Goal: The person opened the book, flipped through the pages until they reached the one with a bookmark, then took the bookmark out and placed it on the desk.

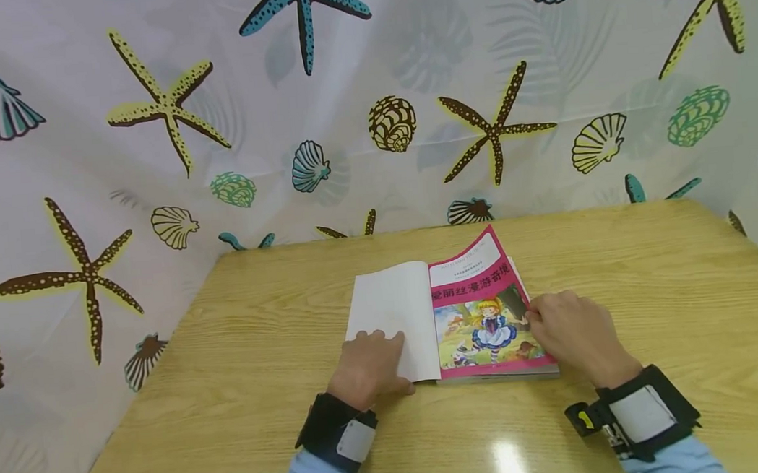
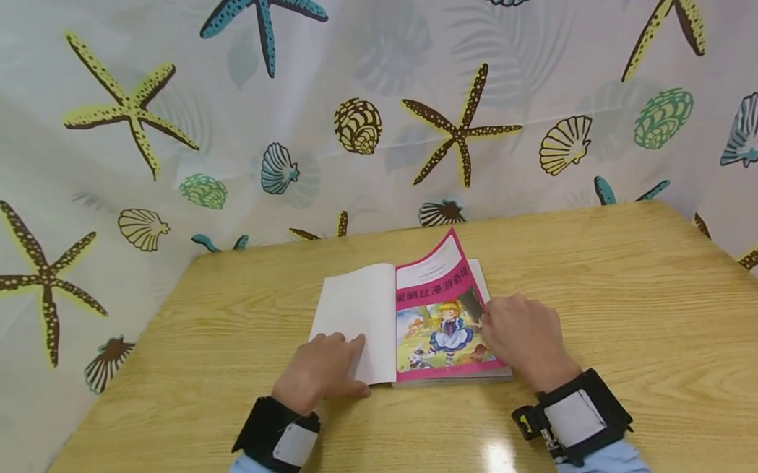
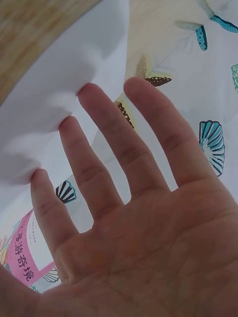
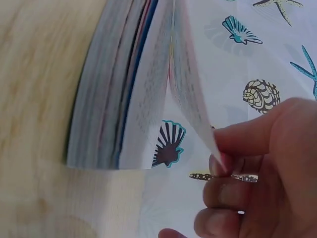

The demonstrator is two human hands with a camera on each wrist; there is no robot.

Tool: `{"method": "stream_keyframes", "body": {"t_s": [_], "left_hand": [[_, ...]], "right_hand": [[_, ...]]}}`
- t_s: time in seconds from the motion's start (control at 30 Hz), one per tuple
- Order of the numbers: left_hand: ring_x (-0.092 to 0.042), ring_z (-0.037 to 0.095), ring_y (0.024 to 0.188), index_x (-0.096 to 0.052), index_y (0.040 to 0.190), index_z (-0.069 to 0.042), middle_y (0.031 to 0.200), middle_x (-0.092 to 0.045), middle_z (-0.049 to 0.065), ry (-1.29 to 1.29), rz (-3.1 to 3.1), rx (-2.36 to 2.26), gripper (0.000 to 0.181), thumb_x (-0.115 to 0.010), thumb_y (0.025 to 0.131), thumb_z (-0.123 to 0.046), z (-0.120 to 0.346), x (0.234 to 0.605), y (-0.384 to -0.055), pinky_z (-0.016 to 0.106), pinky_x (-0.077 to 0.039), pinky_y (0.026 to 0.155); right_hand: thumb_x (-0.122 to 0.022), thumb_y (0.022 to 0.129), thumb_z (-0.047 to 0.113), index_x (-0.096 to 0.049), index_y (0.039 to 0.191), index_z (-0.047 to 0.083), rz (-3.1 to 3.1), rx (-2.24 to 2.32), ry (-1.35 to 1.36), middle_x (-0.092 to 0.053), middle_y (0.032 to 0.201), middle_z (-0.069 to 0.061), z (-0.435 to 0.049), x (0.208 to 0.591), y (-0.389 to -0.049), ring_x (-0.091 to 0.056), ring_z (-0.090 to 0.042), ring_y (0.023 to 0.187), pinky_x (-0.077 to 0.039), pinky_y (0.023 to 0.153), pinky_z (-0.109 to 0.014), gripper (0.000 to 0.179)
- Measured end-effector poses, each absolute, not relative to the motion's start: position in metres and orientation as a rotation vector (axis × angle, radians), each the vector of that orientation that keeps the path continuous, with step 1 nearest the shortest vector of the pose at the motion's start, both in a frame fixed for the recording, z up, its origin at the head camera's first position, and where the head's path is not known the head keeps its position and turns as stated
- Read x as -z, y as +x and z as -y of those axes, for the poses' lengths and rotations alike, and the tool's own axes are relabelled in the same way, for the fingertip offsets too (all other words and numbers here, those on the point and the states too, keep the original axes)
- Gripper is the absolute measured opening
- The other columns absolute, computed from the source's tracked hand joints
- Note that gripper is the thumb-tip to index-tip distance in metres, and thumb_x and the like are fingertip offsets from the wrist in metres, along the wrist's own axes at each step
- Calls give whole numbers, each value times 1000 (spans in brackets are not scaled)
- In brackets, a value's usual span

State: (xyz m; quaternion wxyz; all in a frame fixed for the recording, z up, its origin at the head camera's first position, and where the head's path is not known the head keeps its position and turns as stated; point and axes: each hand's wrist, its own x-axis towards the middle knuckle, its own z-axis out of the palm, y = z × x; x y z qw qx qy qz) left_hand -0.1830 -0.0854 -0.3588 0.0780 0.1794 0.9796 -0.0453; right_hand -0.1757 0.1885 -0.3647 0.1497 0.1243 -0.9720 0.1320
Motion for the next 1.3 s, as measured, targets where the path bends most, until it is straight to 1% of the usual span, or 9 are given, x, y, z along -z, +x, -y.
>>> {"method": "stream_keyframes", "body": {"t_s": [0.17, 0.33, 0.4, 0.5, 0.7, 0.87, 1.0, 1.1, 1.3], "left_hand": [[-59, 27, 91, -66, 130, -11, 107, -68, 10, 544, -2932, 126, 69, -87, 76, -48, 85, 359, -183, 41, -55, 86], [-60, 28, 97, -63, 135, -11, 114, -68, 10, 542, -2881, 70, 71, -85, 78, -48, 90, 357, -187, 47, -54, 92], [-60, 27, 98, -62, 137, -12, 115, -68, 9, 541, -2850, 45, 72, -85, 79, -49, 94, 355, -190, 47, -54, 91], [-62, 24, 100, -62, 138, -14, 118, -68, 7, 543, -2816, -17, 73, -85, 79, -50, 101, 352, -194, 45, -55, 87], [-60, 21, 89, -59, 137, -12, 117, -67, 6, 493, -2780, -261, 74, -90, 75, -39, 111, 348, -196, 37, -52, 74], [-56, 18, 70, -67, 118, -10, 88, -64, 3, 582, -2893, -325, 36, -79, 88, -25, 118, 340, -194, 30, -46, 60], [-69, 29, 98, -63, 131, -1, 115, -69, 16, 669, -3286, -252, 34, -65, 98, -10, 123, 327, -191, 43, -59, 77], [-58, 37, 127, -53, 143, 5, 141, -57, 23, 720, -3473, -264, 45, -59, 100, -6, 122, 320, -191, 57, -53, 94], [-34, 35, 147, -44, 155, -15, 160, -38, 12, 784, -3082, -185, 56, -59, 104, -31, 107, 330, -193, 60, -36, 111]], "right_hand": [[-63, 98, 11, -69, 89, -2, 2808, -610, 377, -41, 60, 1, -189, 361, -178, -40, -13, 52, -29, 46, -26, 17], [-38, 112, 26, -63, 132, -3, 2748, -1279, 614, -69, 101, -13, -172, 349, -178, -65, -27, 91, -54, 79, -46, 43], [-33, 113, 26, -56, 142, -2, 2731, -1405, 774, -66, 127, -20, -161, 348, -178, -62, -37, 116, -48, 98, -60, 46], [-41, 111, 27, -56, 144, 2, 2806, -1276, 971, -53, 146, -22, -144, 349, -176, -47, -44, 135, -36, 108, -66, 44], [-59, 102, 32, -62, 142, 15, 3026, -866, 1099, -40, 153, -30, -121, 366, -168, -32, -60, 138, -29, 106, -75, 43], [-66, 98, 29, -65, 139, 25, 3055, -607, 1092, -41, 153, -28, -116, 373, -163, -29, -58, 140, -28, 105, -75, 41], [-66, 98, 26, -65, 140, 26, 3056, -592, 1082, -41, 154, -27, -115, 373, -163, -29, -57, 141, -28, 106, -75, 41], [-66, 99, 24, -64, 140, 26, 3063, -595, 1083, -40, 154, -28, -114, 372, -163, -29, -58, 141, -28, 106, -76, 42], [-67, 98, 23, -65, 139, 26, 3037, -572, 1100, -43, 152, -27, -116, 373, -164, -31, -58, 140, -30, 104, -77, 42]]}}
